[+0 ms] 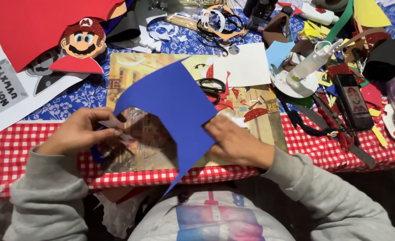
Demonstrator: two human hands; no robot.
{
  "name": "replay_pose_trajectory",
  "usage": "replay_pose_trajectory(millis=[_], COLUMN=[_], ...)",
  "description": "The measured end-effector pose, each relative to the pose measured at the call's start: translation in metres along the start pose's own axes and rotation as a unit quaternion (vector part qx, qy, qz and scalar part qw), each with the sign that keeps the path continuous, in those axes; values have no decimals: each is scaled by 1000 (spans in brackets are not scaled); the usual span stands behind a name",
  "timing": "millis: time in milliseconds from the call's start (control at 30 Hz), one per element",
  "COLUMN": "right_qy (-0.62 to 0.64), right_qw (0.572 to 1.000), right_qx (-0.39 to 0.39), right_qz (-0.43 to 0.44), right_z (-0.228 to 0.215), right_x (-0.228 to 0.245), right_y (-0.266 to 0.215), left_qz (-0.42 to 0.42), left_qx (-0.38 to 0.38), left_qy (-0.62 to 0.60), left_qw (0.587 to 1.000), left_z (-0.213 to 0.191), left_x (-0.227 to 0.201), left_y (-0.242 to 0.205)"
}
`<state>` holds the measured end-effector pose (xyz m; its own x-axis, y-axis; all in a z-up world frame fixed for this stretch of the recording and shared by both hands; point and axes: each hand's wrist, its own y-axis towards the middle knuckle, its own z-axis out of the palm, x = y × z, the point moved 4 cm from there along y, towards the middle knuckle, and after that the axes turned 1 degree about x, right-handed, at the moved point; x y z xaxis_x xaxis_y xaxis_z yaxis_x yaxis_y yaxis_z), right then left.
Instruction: Cutting and tracing foam shapes to create a Mario-themed decoration.
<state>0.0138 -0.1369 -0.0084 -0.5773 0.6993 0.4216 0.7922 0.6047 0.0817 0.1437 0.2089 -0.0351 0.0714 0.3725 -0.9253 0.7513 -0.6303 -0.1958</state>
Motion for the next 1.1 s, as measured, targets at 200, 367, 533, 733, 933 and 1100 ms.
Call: replay_pose_trajectory(millis=[200, 367, 533, 733, 933, 1100], right_qy=[-19, 44, 26, -36, 496, 452], right_qw=[991, 943, 998, 997, 836, 854], right_qx=[-79, -141, -51, -69, -196, -184], right_qz=[105, 300, -26, 7, 127, 178], right_z=[-16, -25, -19, -1, 8, 2], right_x=[-42, -39, 15, 23, 5, -2], right_y=[-16, -23, 6, -2, -7, 5], left_qz=[-47, 29, 264, 166, 88, 105], left_qx=[-17, -35, -92, -134, -100, -151], left_qy=[107, 324, 411, -41, -303, -267], left_qw=[993, 945, 868, 976, 944, 946], left_z=[-23, -34, -28, 86, 167, 168], left_x=[3, -5, -32, -81, -56, -72], left_y=[16, 52, 77, 28, 25, 11])
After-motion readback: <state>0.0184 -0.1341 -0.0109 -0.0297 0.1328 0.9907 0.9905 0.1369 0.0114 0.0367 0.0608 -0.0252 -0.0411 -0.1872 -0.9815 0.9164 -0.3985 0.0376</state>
